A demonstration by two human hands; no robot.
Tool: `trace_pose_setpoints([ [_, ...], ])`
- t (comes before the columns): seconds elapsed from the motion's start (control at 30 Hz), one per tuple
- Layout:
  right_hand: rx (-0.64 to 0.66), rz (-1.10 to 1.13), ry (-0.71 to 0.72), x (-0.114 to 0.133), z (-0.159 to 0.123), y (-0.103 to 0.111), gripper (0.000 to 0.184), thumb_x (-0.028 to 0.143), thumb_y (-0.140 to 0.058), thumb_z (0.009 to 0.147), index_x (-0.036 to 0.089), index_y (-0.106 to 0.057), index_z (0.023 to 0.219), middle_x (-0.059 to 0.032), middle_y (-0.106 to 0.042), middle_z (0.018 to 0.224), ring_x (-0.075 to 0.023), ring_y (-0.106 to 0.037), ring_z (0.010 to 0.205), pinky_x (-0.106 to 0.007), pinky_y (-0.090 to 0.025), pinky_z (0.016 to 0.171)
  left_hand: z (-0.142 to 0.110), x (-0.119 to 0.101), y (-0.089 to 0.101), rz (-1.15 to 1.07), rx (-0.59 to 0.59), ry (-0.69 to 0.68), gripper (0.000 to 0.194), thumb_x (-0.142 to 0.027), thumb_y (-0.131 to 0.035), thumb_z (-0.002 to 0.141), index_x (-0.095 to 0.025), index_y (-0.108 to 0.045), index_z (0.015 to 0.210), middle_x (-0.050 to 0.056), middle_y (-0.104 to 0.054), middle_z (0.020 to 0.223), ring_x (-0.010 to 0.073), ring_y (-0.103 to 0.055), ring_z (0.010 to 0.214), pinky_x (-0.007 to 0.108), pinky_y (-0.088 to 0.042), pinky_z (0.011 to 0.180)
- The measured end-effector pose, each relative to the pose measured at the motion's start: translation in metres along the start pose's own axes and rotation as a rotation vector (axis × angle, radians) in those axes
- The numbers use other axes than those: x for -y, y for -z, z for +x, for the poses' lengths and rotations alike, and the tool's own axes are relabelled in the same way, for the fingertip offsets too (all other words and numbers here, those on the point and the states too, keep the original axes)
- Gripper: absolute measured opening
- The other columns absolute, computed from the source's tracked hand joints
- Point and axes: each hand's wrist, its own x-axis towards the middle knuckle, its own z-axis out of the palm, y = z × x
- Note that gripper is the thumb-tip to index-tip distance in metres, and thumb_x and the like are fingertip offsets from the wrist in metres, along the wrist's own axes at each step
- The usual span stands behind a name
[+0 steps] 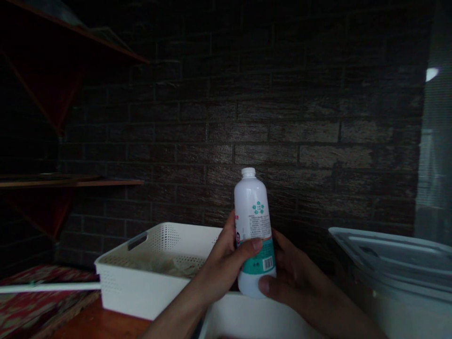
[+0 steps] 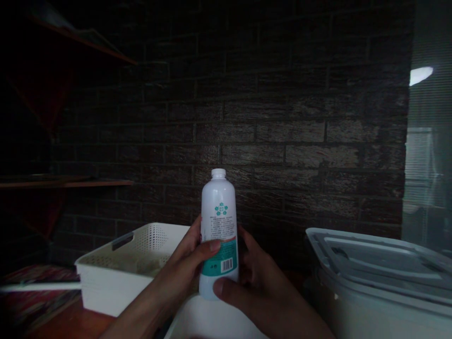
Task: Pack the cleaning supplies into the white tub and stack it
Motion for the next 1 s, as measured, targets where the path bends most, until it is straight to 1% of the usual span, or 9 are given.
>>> trace_pose_setpoints([
  [0.17, -0.013, -0.038, 0.030, -0.002, 0.002, -0.004, 0.078, 0.034, -0.080, 0.084, 0.028, -0.040, 0.151, -0.0085, -0.071, 0.120, -0.0278, -0.069, 0.109, -0.047, -0.053, 0.098, 0.000, -0.003, -0.002, 0.098, -0.066, -0.021, 0.058, -0.044, -0.070, 0.088, -0.024, -0.051, 0.139, 0.006, -0.070, 0.116, 0.0281, -0.062, 0.112, 0.038, -0.046, 0.096],
  [0.3, -0.098, -0.164, -0.020, -0.006, 0.004, -0.003, 0.083, 0.038, -0.082, 0.081, 0.025, -0.038, 0.150, -0.0081, -0.074, 0.107, -0.0288, -0.072, 0.098, -0.049, -0.057, 0.090, 0.001, -0.005, -0.006, 0.119, -0.142, 0.017, 0.058, -0.047, -0.071, 0.087, -0.024, -0.053, 0.137, 0.005, -0.072, 0.109, 0.0268, -0.064, 0.107, 0.035, -0.049, 0.088],
  [0.37, -0.107, -0.177, -0.019, -0.006, 0.004, -0.001, 0.083, 0.036, -0.084, 0.080, 0.024, -0.039, 0.149, -0.0093, -0.073, 0.112, -0.0298, -0.071, 0.103, -0.048, -0.057, 0.092, 0.002, -0.004, -0.008, 0.084, -0.178, 0.021, 0.053, -0.047, -0.071, 0.087, -0.022, -0.057, 0.132, 0.005, -0.072, 0.106, 0.0263, -0.065, 0.104, 0.034, -0.049, 0.086],
  [0.47, -0.045, -0.131, 0.010, -0.005, 0.005, 0.002, 0.063, 0.033, -0.079, 0.086, 0.023, -0.049, 0.140, -0.0092, -0.069, 0.125, -0.0281, -0.066, 0.115, -0.045, -0.053, 0.100, 0.005, 0.001, -0.009, 0.035, -0.225, 0.012, 0.050, -0.045, -0.072, 0.085, -0.020, -0.060, 0.127, 0.005, -0.072, 0.102, 0.0246, -0.066, 0.097, 0.034, -0.049, 0.082],
  [0.57, 0.028, -0.081, 0.007, -0.006, 0.006, 0.004, 0.046, 0.032, -0.075, 0.089, 0.019, -0.060, 0.130, -0.0072, -0.071, 0.120, -0.0267, -0.066, 0.115, -0.042, -0.051, 0.101, 0.007, 0.004, -0.006, -0.009, -0.234, -0.013, 0.053, -0.044, -0.072, 0.085, -0.020, -0.058, 0.130, 0.006, -0.072, 0.107, 0.0248, -0.066, 0.099, 0.033, -0.049, 0.082],
  [0.67, 0.063, -0.046, -0.011, -0.009, 0.008, 0.004, 0.042, 0.033, -0.078, 0.086, 0.016, -0.066, 0.122, -0.0081, -0.073, 0.117, -0.0281, -0.067, 0.113, -0.041, -0.051, 0.098, 0.007, 0.005, 0.000, -0.016, -0.170, -0.006, 0.050, -0.043, -0.070, 0.087, -0.020, -0.058, 0.131, 0.008, -0.071, 0.115, 0.0257, -0.065, 0.103, 0.033, -0.050, 0.083],
  [0.8, 0.008, -0.056, -0.008, -0.014, 0.011, 0.003, 0.050, 0.037, -0.083, 0.081, 0.015, -0.066, 0.122, -0.0104, -0.073, 0.116, -0.0307, -0.068, 0.110, -0.043, -0.054, 0.093, 0.006, 0.003, 0.009, 0.093, -0.018, 0.011, 0.057, -0.040, -0.075, 0.085, -0.024, -0.053, 0.136, 0.005, -0.070, 0.106, 0.0214, -0.064, 0.093, 0.031, -0.051, 0.081],
  [0.9, -0.046, -0.109, 0.009, -0.019, 0.012, 0.002, 0.053, 0.039, -0.084, 0.078, 0.017, -0.065, 0.122, -0.0106, -0.074, 0.110, -0.0310, -0.070, 0.102, -0.042, -0.056, 0.085, 0.005, 0.004, 0.011, 0.205, 0.007, -0.025, 0.064, -0.037, -0.078, 0.083, -0.027, -0.048, 0.138, 0.003, -0.067, 0.106, 0.0196, -0.061, 0.094, 0.030, -0.050, 0.081],
  [1.0, -0.036, -0.123, 0.026, -0.020, 0.013, 0.001, 0.059, 0.040, -0.084, 0.077, 0.019, -0.062, 0.127, -0.0104, -0.074, 0.111, -0.0310, -0.070, 0.103, -0.042, -0.056, 0.085, 0.004, 0.005, 0.010, 0.200, 0.009, -0.028, 0.062, -0.037, -0.077, 0.085, -0.028, -0.047, 0.138, 0.004, -0.065, 0.108, 0.0192, -0.061, 0.096, 0.030, -0.050, 0.083],
])
